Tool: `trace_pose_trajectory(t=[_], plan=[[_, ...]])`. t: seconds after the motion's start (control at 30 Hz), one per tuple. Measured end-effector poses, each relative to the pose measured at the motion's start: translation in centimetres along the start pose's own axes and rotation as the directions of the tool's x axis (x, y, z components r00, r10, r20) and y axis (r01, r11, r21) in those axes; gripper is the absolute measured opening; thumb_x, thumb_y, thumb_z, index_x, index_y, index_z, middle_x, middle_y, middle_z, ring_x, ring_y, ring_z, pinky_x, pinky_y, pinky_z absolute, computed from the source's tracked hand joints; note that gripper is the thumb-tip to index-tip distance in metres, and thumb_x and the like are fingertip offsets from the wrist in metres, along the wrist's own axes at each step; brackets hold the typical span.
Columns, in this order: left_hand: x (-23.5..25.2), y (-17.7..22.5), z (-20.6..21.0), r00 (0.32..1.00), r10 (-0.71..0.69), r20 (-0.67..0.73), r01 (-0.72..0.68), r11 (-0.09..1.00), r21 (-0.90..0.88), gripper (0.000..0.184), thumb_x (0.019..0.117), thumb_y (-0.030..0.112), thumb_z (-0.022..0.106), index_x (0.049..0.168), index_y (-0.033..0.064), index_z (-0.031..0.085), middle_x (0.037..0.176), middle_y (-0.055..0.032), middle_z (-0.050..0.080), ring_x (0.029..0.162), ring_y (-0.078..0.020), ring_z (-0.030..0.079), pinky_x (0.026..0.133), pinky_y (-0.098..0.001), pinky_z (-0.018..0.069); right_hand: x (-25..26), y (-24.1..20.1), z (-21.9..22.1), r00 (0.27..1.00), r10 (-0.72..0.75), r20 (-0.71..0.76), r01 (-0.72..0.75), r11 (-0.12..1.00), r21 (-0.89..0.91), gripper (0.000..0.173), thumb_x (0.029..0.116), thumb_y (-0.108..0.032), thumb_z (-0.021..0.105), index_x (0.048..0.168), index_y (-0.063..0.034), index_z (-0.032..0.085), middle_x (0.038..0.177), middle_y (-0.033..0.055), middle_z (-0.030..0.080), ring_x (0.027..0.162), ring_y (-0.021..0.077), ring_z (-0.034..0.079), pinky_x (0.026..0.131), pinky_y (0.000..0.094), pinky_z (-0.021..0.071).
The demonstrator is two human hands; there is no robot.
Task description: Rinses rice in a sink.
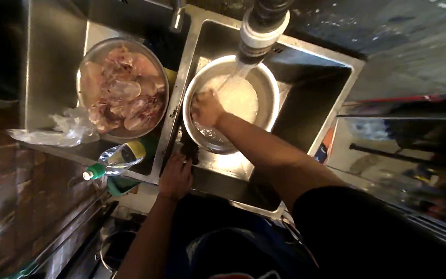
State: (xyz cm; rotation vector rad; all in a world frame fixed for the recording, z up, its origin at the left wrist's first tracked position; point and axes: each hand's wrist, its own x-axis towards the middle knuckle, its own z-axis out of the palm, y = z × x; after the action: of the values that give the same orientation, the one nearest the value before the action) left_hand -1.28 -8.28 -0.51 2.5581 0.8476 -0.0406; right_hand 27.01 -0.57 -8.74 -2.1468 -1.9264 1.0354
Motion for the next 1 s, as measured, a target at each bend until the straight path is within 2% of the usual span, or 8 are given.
trace_pose_trajectory(t=[0.07,0.23,0.37,0.5,0.6,0.7,0.83,1.0], plan=[[-0.1,0.0,0.2,0.999,0.012,-0.035,-0.011,1.000,0.018,0.035,0.0973,0.022,0.053,0.124,0.0098,0.072,0.131,-0.0159,0.068,0.131,-0.0386,0.058,0.110,-0.0553,0.0460,-2.8,-0.3,1.7,0.975,-0.179,0.134,0.192,0.978,-0.088,0.034,0.0952,-0.028,0.066,0.123,-0.0089,0.072,0.147,0.0199,0.054,0.145,0.0421,0.039,0.121,0.0697,0.0174],[-0.2,-0.2,0.0,0.996,0.047,-0.070,-0.046,0.999,0.012,0.031,0.0971,0.023,0.055,0.117,0.0085,0.074,0.128,-0.0158,0.070,0.127,-0.0391,0.061,0.109,-0.0546,0.0474,-10.2,5.8,1.5,0.869,-0.381,0.316,0.459,0.860,-0.225,0.029,0.0918,-0.009,0.070,0.120,-0.0097,0.074,0.150,0.0161,0.054,0.148,0.0394,0.038,0.123,0.0677,0.0200],[0.0,-0.3,-0.4,0.998,0.062,-0.023,-0.062,0.998,-0.008,0.032,0.0966,0.023,0.056,0.120,0.0080,0.073,0.128,-0.0165,0.069,0.127,-0.0406,0.060,0.109,-0.0576,0.0458,-10.5,8.9,-3.2,0.951,-0.159,0.264,0.241,0.919,-0.313,0.034,0.0926,0.003,0.065,0.121,-0.0131,0.074,0.160,0.0117,0.044,0.155,0.0383,0.026,0.125,0.0666,0.0138],[0.0,0.0,-0.6,0.999,0.040,0.020,-0.040,0.999,-0.014,0.034,0.0973,0.023,0.055,0.122,0.0084,0.072,0.131,-0.0164,0.068,0.129,-0.0407,0.059,0.111,-0.0583,0.0439,-5.9,7.5,-5.2,0.982,-0.043,0.186,0.117,0.908,-0.403,0.040,0.0911,0.007,0.064,0.126,-0.0094,0.070,0.152,0.0191,0.050,0.149,0.0467,0.032,0.119,0.0726,0.0192],[0.0,-0.2,-0.2,0.999,0.042,-0.030,-0.042,0.999,0.006,0.033,0.0980,0.024,0.054,0.120,0.0099,0.074,0.129,-0.0145,0.069,0.128,-0.0385,0.061,0.110,-0.0567,0.0453,-2.1,7.3,-4.5,0.989,-0.019,0.150,0.081,0.903,-0.422,0.048,0.0995,-0.006,0.058,0.147,-0.0160,0.057,0.161,0.0137,0.042,0.153,0.0415,0.028,0.121,0.0683,0.0204],[-0.3,-0.3,0.2,0.998,0.033,-0.047,-0.032,0.999,0.012,0.033,0.0989,0.025,0.052,0.121,0.0108,0.073,0.129,-0.0130,0.069,0.128,-0.0370,0.061,0.110,-0.0552,0.0456,-0.7,8.0,-4.3,0.984,0.171,0.040,-0.146,0.924,-0.354,0.051,0.0989,-0.029,0.061,0.147,-0.0143,0.055,0.155,0.0185,0.048,0.144,0.0435,0.041,0.113,0.0692,0.0332],[-0.4,-0.3,0.0,1.000,0.030,-0.009,-0.030,1.000,0.000,0.034,0.1002,0.025,0.050,0.121,0.0101,0.073,0.130,-0.0138,0.069,0.130,-0.0383,0.060,0.111,-0.0568,0.0444,-4.1,7.1,-6.1,0.840,0.541,-0.046,-0.539,0.841,0.047,0.049,0.1027,-0.035,0.056,0.138,-0.0024,0.059,0.144,0.0260,0.055,0.134,0.0465,0.051,0.106,0.0692,0.0424],[-0.3,-0.3,-0.3,0.999,0.034,0.032,-0.032,0.999,-0.041,0.036,0.1017,0.026,0.048,0.122,0.0094,0.072,0.131,-0.0157,0.068,0.131,-0.0387,0.058,0.113,-0.0573,0.0417,-7.9,5.7,-2.3,0.557,0.828,0.068,-0.737,0.454,0.501,0.066,0.1053,-0.056,0.043,0.145,-0.0033,0.053,0.139,0.0280,0.057,0.130,0.0447,0.055,0.106,0.0661,0.0427]])
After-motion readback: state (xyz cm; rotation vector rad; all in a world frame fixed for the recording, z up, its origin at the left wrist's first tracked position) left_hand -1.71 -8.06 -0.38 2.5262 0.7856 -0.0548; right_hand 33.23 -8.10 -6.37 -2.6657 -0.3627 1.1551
